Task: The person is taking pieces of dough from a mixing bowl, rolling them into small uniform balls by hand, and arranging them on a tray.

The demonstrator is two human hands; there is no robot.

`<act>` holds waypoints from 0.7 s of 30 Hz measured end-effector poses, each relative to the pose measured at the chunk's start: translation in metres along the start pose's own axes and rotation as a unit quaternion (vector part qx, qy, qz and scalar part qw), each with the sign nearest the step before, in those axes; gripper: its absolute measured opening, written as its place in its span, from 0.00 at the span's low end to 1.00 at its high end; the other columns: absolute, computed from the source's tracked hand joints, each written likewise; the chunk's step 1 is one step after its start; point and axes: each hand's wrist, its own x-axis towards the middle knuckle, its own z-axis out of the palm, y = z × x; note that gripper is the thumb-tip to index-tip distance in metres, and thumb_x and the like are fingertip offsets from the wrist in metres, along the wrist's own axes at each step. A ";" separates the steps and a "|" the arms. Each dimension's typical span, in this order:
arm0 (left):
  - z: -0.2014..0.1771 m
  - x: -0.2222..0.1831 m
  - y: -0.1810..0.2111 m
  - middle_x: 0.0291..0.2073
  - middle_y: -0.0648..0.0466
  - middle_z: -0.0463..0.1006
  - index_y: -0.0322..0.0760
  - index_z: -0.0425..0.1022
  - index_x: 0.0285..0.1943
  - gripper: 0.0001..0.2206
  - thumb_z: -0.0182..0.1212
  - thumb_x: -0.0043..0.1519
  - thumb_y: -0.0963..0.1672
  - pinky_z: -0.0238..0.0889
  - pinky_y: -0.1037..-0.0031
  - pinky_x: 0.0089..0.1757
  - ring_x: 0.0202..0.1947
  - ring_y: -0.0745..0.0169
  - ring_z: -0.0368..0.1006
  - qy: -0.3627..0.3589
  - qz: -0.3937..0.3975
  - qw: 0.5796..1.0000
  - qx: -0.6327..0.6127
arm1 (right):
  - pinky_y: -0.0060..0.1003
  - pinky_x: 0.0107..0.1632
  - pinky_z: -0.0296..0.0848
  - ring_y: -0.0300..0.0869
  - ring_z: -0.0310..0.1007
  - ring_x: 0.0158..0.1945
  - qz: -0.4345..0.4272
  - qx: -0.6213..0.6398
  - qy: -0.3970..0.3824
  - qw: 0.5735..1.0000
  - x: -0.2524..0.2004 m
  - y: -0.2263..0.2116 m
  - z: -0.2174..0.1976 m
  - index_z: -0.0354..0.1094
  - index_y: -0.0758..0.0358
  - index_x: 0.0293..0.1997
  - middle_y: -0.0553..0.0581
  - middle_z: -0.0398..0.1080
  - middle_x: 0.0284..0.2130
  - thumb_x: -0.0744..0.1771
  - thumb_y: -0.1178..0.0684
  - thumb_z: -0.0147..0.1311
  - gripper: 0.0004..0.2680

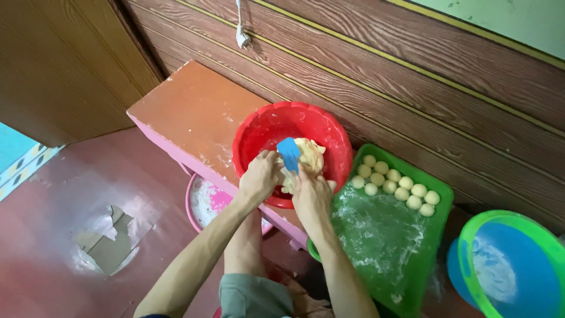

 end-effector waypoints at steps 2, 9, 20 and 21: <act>0.010 0.005 -0.007 0.41 0.49 0.73 0.40 0.72 0.53 0.10 0.56 0.68 0.48 0.75 0.55 0.48 0.47 0.41 0.77 0.001 0.013 1.000 -0.006 | 0.47 0.45 0.60 0.47 0.76 0.40 0.005 -0.012 0.000 1.000 -0.017 0.002 -0.013 0.70 0.51 0.62 0.53 0.81 0.34 0.69 0.48 0.45 0.15; 0.002 0.001 0.002 0.44 0.52 0.73 0.42 0.72 0.55 0.11 0.59 0.64 0.44 0.75 0.58 0.49 0.50 0.46 0.77 -0.009 -0.009 1.000 -0.024 | 0.47 0.43 0.65 0.52 0.78 0.38 0.025 0.042 -0.005 0.999 -0.042 -0.011 -0.045 0.71 0.54 0.61 0.56 0.80 0.30 0.69 0.49 0.48 0.14; 0.012 0.005 -0.006 0.48 0.54 0.71 0.43 0.70 0.56 0.18 0.62 0.57 0.38 0.74 0.61 0.53 0.55 0.51 0.73 -0.025 -0.038 0.999 0.004 | 0.51 0.48 0.65 0.54 0.79 0.41 0.064 0.058 -0.065 0.994 -0.028 -0.025 -0.058 0.70 0.44 0.63 0.62 0.78 0.30 0.68 0.49 0.48 0.15; 0.011 0.007 -0.005 0.48 0.54 0.71 0.44 0.71 0.57 0.18 0.60 0.57 0.38 0.74 0.61 0.53 0.55 0.50 0.73 -0.023 -0.035 0.999 -0.014 | 0.51 0.50 0.66 0.56 0.79 0.43 0.094 0.088 -0.093 0.987 -0.039 -0.029 -0.075 0.68 0.41 0.65 0.64 0.78 0.33 0.69 0.48 0.47 0.16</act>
